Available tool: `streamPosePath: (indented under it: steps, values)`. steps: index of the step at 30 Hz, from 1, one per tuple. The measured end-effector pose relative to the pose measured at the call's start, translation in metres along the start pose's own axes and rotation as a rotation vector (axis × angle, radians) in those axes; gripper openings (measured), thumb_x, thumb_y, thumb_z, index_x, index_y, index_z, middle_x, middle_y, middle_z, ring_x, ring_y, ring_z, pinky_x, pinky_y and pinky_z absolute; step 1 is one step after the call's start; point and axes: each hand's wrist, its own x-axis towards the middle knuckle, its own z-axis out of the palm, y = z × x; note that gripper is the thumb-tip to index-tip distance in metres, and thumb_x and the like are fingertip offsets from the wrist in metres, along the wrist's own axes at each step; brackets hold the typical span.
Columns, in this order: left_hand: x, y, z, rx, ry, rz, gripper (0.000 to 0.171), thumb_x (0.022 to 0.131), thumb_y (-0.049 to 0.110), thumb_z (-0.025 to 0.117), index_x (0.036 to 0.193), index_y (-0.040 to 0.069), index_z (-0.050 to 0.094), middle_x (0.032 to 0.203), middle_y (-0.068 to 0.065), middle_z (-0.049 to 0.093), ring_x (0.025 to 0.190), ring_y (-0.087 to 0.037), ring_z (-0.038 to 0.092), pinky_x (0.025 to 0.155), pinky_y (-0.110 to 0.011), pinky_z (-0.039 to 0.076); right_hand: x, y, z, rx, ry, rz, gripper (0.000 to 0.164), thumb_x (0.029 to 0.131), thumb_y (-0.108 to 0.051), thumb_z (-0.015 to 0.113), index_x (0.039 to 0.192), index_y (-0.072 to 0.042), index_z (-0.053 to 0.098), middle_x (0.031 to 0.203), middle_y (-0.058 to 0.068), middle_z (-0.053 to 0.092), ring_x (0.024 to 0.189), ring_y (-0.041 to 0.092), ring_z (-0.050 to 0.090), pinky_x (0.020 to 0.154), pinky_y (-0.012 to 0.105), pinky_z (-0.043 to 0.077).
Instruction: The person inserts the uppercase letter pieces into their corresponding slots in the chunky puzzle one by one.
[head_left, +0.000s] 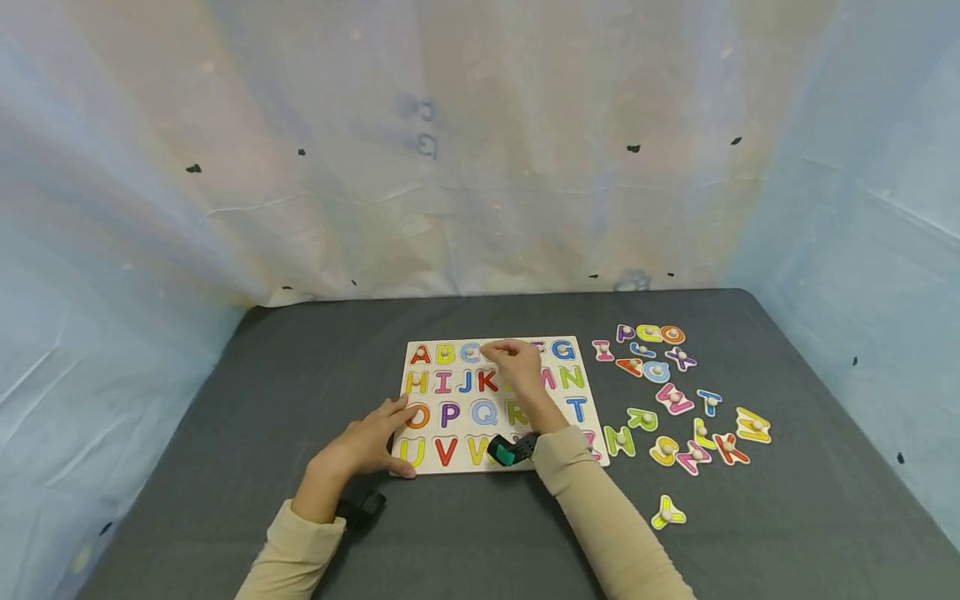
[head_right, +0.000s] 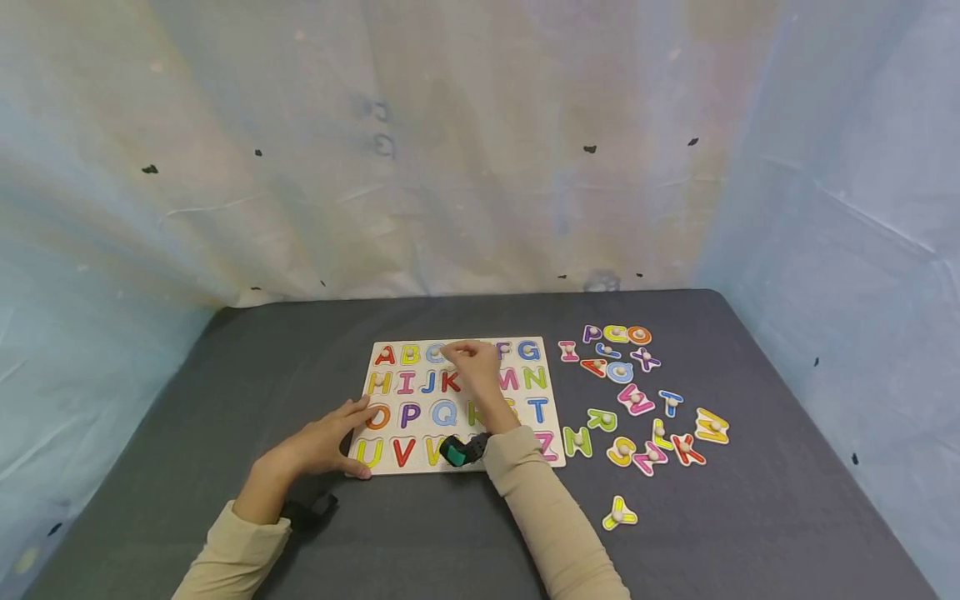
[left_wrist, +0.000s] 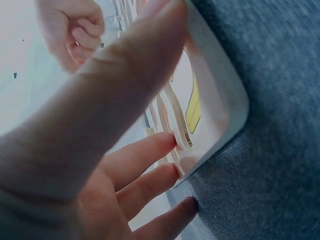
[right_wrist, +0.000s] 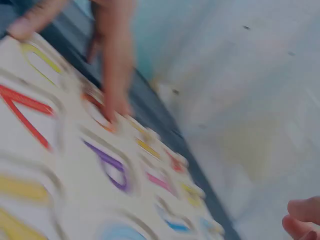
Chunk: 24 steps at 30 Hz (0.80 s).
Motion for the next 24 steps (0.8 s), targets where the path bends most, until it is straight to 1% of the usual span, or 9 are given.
streamPosePath:
  steps: [2,3,7,11,15,18,21,24]
  values:
    - [0.000,-0.001,0.000,0.002,0.000,-0.002,0.097,0.065,0.031,0.088,0.146,0.008,0.041,0.159,-0.019,0.028,0.146,-0.047,0.024,0.107,-0.072,0.026,0.004,0.000,-0.013,0.006,0.053,-0.015,0.021,0.085,-0.021,0.073,0.094,-0.002,0.075,0.067,-0.011,0.053,0.069,0.009,0.044,0.059,0.020,0.035]
    - [0.000,-0.001,0.000,0.001,0.000,-0.004,0.097,0.065,0.031,0.088,0.146,0.008,0.040,0.159,-0.018,0.028,0.146,-0.046,0.024,0.107,-0.072,0.026,0.006,0.001,-0.019,0.007,0.078,-0.024,0.021,0.085,-0.020,0.073,0.094,-0.001,0.075,0.066,-0.010,0.051,0.067,0.009,0.043,0.058,0.020,0.034]
    - [0.001,-0.002,0.001,-0.003,-0.004,-0.008,0.097,0.066,0.032,0.087,0.147,0.007,0.040,0.159,-0.019,0.028,0.146,-0.046,0.024,0.107,-0.072,0.025,0.010,0.005,-0.038,-0.020,0.165,-0.034,0.021,0.085,-0.020,0.073,0.093,-0.001,0.075,0.062,-0.012,0.049,0.063,0.007,0.043,0.056,0.020,0.034]
    - [0.001,-0.002,0.001,-0.003,-0.006,-0.011,0.097,0.066,0.032,0.087,0.147,0.008,0.040,0.159,-0.018,0.028,0.146,-0.046,0.024,0.107,-0.072,0.025,0.013,0.009,-0.049,-0.061,0.213,-0.017,0.022,0.085,-0.021,0.073,0.094,-0.001,0.075,0.062,-0.011,0.050,0.066,0.008,0.044,0.059,0.020,0.035]
    - [0.001,-0.001,0.001,0.001,-0.007,-0.014,0.096,0.066,0.032,0.087,0.146,0.008,0.040,0.159,-0.017,0.029,0.146,-0.046,0.024,0.107,-0.072,0.025,0.016,0.012,-0.060,-0.043,0.252,-0.021,0.024,0.085,-0.020,0.072,0.096,0.000,0.075,0.063,-0.011,0.051,0.068,0.008,0.045,0.058,0.020,0.034]
    - [0.001,-0.001,0.002,-0.004,-0.006,-0.016,0.097,0.065,0.032,0.088,0.147,0.009,0.040,0.159,-0.017,0.029,0.146,-0.045,0.024,0.108,-0.072,0.025,0.020,0.016,-0.072,-0.026,0.302,-0.024,0.023,0.085,-0.018,0.072,0.097,0.001,0.074,0.061,-0.013,0.049,0.062,0.006,0.044,0.054,0.019,0.034]
    - [0.001,-0.001,0.002,-0.005,-0.006,-0.017,0.097,0.065,0.032,0.088,0.147,0.009,0.040,0.159,-0.017,0.028,0.146,-0.045,0.024,0.108,-0.072,0.025,0.024,0.022,-0.085,-0.056,0.376,-0.038,0.021,0.085,-0.016,0.072,0.095,0.002,0.074,0.056,-0.012,0.045,0.055,0.006,0.041,0.051,0.020,0.032]
    - [0.001,-0.002,0.002,-0.002,-0.003,-0.019,0.097,0.065,0.032,0.088,0.147,0.009,0.040,0.159,-0.017,0.028,0.146,-0.045,0.025,0.108,-0.072,0.026,0.027,0.027,-0.097,-0.128,0.452,-0.044,0.019,0.083,-0.015,0.073,0.094,0.002,0.075,0.056,-0.010,0.047,0.056,0.006,0.040,0.053,0.021,0.031]
